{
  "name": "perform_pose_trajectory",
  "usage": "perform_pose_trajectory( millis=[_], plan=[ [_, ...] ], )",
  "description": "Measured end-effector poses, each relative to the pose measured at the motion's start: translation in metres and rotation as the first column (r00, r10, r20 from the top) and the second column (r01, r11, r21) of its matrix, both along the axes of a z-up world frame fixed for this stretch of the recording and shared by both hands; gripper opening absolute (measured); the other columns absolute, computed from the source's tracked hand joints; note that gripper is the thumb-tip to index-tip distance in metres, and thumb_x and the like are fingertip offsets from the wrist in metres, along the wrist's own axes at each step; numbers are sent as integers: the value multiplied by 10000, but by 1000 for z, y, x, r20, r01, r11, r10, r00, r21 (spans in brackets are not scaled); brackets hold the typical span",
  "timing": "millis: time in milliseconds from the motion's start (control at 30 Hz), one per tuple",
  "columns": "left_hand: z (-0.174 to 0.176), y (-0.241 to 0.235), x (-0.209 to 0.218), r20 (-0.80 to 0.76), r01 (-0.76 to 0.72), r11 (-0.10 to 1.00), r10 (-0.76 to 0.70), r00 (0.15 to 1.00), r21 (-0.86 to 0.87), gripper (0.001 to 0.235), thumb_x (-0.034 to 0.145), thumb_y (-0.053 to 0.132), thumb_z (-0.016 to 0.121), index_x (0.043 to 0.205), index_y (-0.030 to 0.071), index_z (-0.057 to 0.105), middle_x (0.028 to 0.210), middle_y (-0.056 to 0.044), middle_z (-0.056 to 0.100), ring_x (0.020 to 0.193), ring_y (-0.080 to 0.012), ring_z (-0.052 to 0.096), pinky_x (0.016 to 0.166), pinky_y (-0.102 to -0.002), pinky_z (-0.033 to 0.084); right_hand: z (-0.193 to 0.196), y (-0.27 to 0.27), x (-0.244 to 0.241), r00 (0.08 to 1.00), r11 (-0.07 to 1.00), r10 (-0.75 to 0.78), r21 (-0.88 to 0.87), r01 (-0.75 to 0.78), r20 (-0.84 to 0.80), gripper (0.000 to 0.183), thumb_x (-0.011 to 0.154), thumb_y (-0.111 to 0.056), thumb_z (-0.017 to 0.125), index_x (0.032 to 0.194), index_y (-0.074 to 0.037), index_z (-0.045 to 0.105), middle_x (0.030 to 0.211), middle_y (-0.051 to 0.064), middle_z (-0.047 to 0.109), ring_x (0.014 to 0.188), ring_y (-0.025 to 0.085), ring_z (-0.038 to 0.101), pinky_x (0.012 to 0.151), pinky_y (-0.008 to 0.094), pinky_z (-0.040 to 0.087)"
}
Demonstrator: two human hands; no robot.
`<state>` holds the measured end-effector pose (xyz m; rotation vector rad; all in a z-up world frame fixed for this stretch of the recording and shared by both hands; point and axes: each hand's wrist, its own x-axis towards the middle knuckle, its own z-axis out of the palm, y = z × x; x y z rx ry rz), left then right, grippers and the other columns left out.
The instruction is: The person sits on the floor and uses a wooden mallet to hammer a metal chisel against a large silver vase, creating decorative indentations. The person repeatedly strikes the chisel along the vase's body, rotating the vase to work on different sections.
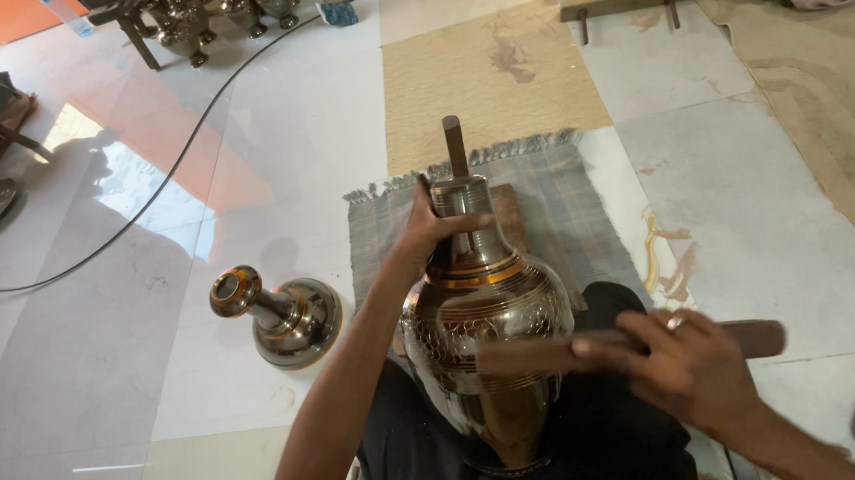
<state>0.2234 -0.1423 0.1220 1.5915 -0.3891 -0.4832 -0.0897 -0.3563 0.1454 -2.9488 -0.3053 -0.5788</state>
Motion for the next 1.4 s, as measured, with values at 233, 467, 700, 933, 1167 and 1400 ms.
perform_pose_trajectory(
  millis=[233, 467, 700, 933, 1167, 1400],
  plan=[
    [-3, -7, 11, -104, 80, 991, -91, 990, -104, 1244, 411, 369, 982, 1430, 68, 335, 1199, -208, 598, 1068, -387, 662, 881, -533, 631, 34, 12, 31, 911, 768, 398, -503, -396, -111, 877, 869, -154, 799, 1545, -540, 395, 955, 12, 651, 702, 179, 672, 570, 334, 559],
    [29, -14, -22, -38, -140, 987, 138, 990, -74, 1255, 385, 292, 976, 1381, 62, 248, 1149, -224, 618, 1059, -410, 697, 856, -506, 655, -1, -1, 9, 995, 1000, -6, 15, 7, -98, 950, 653, -205, 827, 1503, -447, 479, 1135, 35, 671, 785, 215, 691, 659, 370, 597],
    [53, -36, -54, 251, -484, 749, 414, 875, 452, 1088, 533, 349, 994, 1296, 88, 264, 1094, -154, 631, 978, -308, 682, 883, -446, 610, -58, -22, -7, 988, 797, -110, 584, 151, -106, 851, 658, 37, 713, 1443, -260, 570, 1166, 67, 717, 802, 216, 736, 639, 330, 607],
    [34, -15, -27, 41, -348, 902, 349, 936, 257, 1332, 428, 430, 985, 1400, 50, 158, 1159, -178, 584, 1060, -345, 681, 928, -482, 615, -98, -12, -11, 968, 621, -194, 744, 247, -160, 803, 668, 68, 696, 1403, -247, 625, 1124, 68, 752, 751, 242, 727, 600, 331, 579],
    [-12, 9, 19, -148, 131, 970, -163, 976, -205, 1193, 499, 417, 940, 1432, 81, 277, 1186, -168, 571, 1117, -382, 630, 935, -539, 602, -50, -12, -8, 985, 965, -126, 245, 95, 115, 888, 525, -50, 806, 1347, -341, 638, 1112, 67, 728, 723, 236, 690, 596, 372, 553],
    [-19, 0, 20, -113, 235, 931, -275, 955, -279, 1020, 606, 412, 918, 1397, 2, 421, 1135, -192, 611, 1055, -348, 666, 931, -518, 611, 43, 18, 31, 980, 974, 122, -172, -149, -155, 952, 636, -139, 861, 1467, -476, 542, 1095, 11, 703, 749, 253, 697, 664, 395, 566]
  ],
)
